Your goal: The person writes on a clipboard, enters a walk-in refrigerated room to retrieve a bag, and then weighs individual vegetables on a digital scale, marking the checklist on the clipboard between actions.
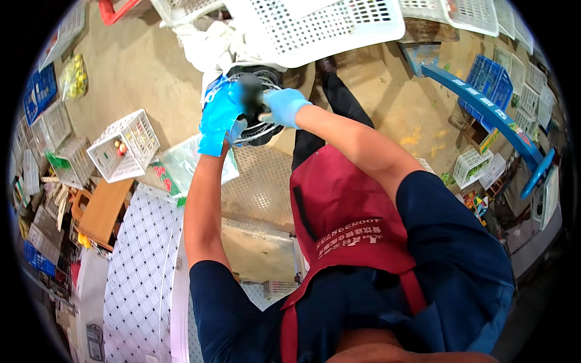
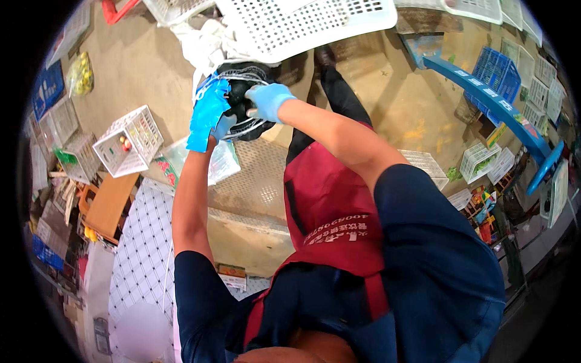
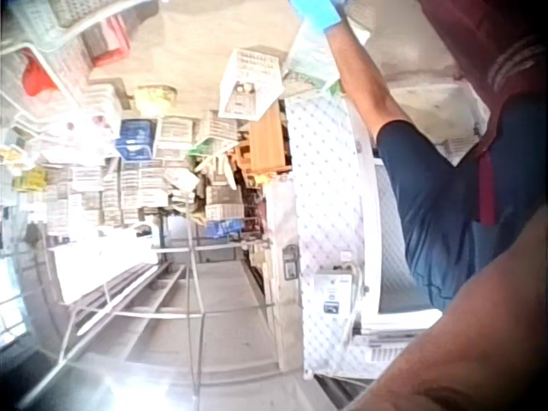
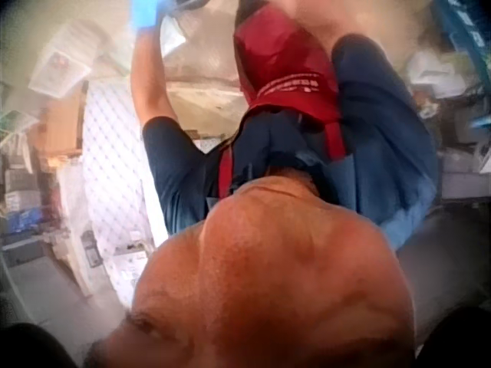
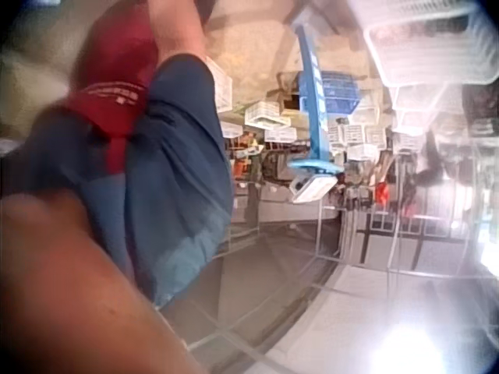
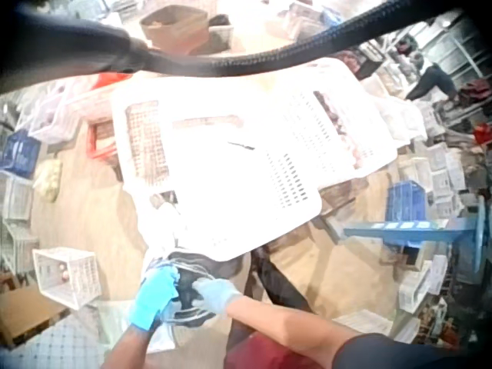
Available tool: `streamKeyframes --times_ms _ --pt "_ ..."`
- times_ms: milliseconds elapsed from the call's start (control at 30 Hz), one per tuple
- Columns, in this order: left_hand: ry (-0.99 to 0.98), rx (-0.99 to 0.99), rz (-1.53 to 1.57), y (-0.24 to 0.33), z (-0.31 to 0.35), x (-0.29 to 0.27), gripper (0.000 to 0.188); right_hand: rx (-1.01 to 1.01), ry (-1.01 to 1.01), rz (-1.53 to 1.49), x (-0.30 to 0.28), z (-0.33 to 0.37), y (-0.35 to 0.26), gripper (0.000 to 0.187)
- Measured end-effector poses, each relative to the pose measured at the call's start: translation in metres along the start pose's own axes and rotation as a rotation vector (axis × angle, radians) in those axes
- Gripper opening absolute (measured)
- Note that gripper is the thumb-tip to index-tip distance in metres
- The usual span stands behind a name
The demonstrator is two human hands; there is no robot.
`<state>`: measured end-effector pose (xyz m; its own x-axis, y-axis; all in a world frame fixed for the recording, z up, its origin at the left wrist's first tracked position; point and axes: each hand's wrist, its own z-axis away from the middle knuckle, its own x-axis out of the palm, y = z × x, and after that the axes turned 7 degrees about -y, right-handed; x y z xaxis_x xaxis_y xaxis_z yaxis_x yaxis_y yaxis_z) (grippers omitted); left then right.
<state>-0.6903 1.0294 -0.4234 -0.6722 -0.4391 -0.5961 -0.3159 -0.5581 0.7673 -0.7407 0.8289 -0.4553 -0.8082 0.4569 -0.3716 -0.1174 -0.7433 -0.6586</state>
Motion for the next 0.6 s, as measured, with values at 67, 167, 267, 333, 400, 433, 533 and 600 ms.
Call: streamKeyframes --times_ms 67,167,267,333,400,433,533,600 --pt "-0.098 -0.044 -0.092 0.008 0.002 -0.004 0.042 0.017 0.125 0.02 0.006 0.006 -0.002 0.038" --pt "-0.422 -0.221 -0.409 0.066 -0.026 -0.041 0.046 0.018 0.493 0.157 0.012 -0.019 -0.018 0.029" --pt "-0.391 -0.34 -0.517 0.051 0.002 -0.022 0.037 -0.034 0.574 0.326 0.003 -0.064 -0.011 0.031" --pt "-0.2 -0.377 -0.453 0.013 0.05 0.006 0.033 -0.021 0.439 0.448 -0.011 -0.074 -0.011 0.035" --pt "-0.273 -0.397 -0.523 0.013 0.068 0.006 0.023 -0.06 0.331 0.372 -0.014 -0.075 -0.007 0.038" --pt "-0.316 -0.455 -0.478 0.008 0.08 0.009 0.021 -0.084 0.35 0.414 -0.013 -0.075 -0.006 0.037" --pt "-0.347 -0.513 -0.446 0.014 0.1 0.017 0.018 -0.121 0.282 0.465 -0.009 -0.082 -0.003 0.036" --pt "-0.289 -0.518 -0.425 0.014 0.113 0.031 0.017 -0.063 0.177 0.556 -0.013 -0.09 -0.004 0.035"
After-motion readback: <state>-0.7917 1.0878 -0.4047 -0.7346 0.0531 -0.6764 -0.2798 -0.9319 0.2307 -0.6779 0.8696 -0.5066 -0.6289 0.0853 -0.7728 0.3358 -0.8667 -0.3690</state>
